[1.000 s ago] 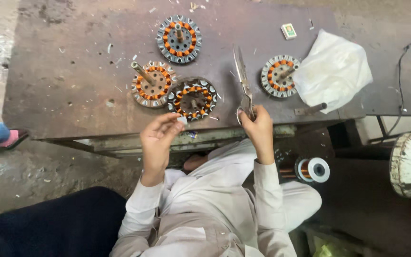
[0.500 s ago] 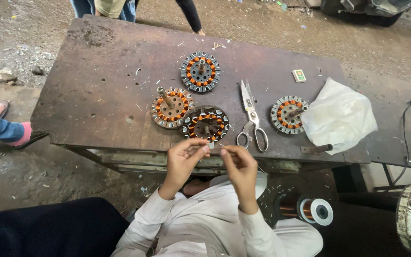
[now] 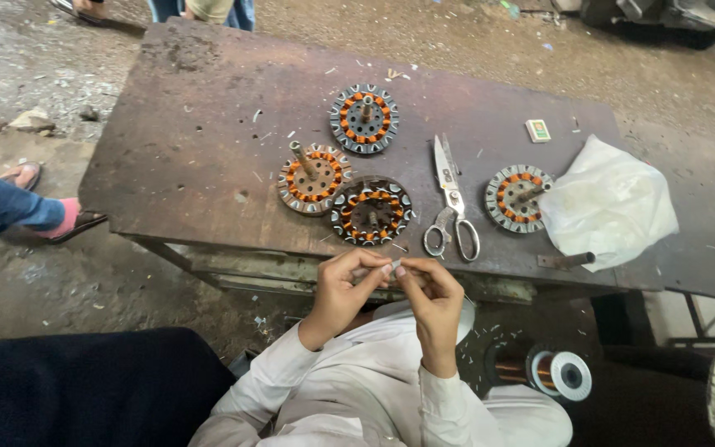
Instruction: The person sits on the ground and uses shears to cut small white insulating pieces, then places them onto the copper windings of circular stator components on a metal table. The person repeats this process for several stator units.
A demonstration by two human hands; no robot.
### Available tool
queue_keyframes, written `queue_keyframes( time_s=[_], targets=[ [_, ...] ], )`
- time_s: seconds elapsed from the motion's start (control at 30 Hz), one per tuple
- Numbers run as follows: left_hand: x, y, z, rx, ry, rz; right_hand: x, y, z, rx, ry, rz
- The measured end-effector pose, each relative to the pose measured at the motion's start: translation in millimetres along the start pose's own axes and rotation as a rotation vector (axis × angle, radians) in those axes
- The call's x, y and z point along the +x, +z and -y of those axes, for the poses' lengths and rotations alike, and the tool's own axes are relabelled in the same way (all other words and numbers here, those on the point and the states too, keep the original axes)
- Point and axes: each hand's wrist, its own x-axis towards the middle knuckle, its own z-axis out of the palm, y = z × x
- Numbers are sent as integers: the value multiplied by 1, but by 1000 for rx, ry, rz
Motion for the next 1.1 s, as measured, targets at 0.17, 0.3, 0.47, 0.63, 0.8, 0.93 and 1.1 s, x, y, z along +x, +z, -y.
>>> queue_keyframes(
  time_s=[0.17,0.3,0.47,0.63,0.8,0.93,1.1],
  targets=[
    [-10,3,4,-25,-28,68,4,-9,-14,113,47,50],
    [-13,1,23,-181,-192,136,6,-19,-20,194,139,64],
    [-11,0,47,-232,-296,125,3,-18,-18,-23,140,74],
    [-9,-6,63,-356,-343,168,2,-10,-17,-98,84,142],
    [0,-40,62,-410,-385,237,-6,6,5,-380,-60,280],
    [4,-55,54,-436,-451,309,-15,20,32,-577,-407,322],
    [21,-53,10,-83,-371,371,-1,32,48,-625,-441,296]
  ],
)
